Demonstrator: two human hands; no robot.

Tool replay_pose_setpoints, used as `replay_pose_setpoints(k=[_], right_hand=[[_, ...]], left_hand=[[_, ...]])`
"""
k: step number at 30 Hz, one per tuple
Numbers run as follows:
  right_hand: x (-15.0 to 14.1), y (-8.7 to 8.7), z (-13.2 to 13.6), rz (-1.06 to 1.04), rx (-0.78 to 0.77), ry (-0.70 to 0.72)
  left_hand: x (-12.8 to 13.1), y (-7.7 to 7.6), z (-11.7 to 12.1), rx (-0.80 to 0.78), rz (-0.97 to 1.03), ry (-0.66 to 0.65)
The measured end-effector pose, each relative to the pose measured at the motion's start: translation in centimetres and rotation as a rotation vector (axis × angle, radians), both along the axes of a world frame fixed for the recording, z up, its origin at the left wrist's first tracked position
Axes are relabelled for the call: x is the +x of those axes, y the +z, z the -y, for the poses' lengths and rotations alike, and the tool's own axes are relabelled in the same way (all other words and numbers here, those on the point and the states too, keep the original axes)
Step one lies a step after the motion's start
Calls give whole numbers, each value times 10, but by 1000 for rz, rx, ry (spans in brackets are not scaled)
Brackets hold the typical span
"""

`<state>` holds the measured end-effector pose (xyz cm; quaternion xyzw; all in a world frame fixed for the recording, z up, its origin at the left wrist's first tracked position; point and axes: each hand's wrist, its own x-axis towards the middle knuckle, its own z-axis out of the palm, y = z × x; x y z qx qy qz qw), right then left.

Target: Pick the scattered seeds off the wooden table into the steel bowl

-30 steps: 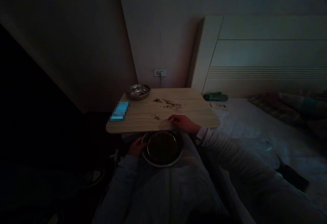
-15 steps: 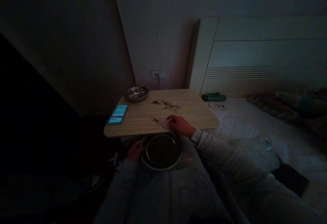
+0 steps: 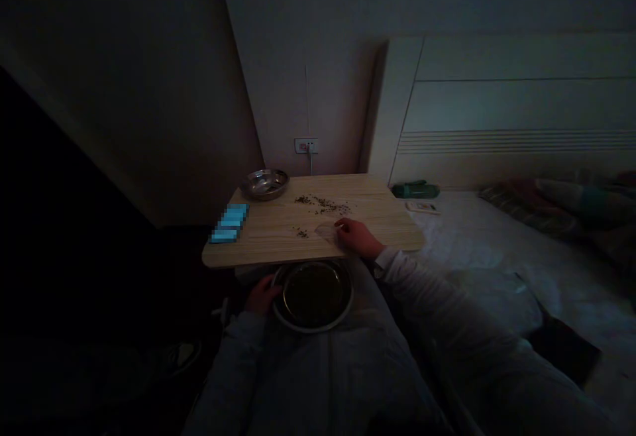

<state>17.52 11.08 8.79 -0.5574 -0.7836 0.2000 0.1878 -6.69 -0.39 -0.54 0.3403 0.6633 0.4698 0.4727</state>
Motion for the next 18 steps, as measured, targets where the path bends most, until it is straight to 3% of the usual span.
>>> replay_pose_setpoints(k=[18], right_hand=[[38, 1, -38, 7, 29, -129]], left_hand=[[0, -2, 0, 23, -51, -15]])
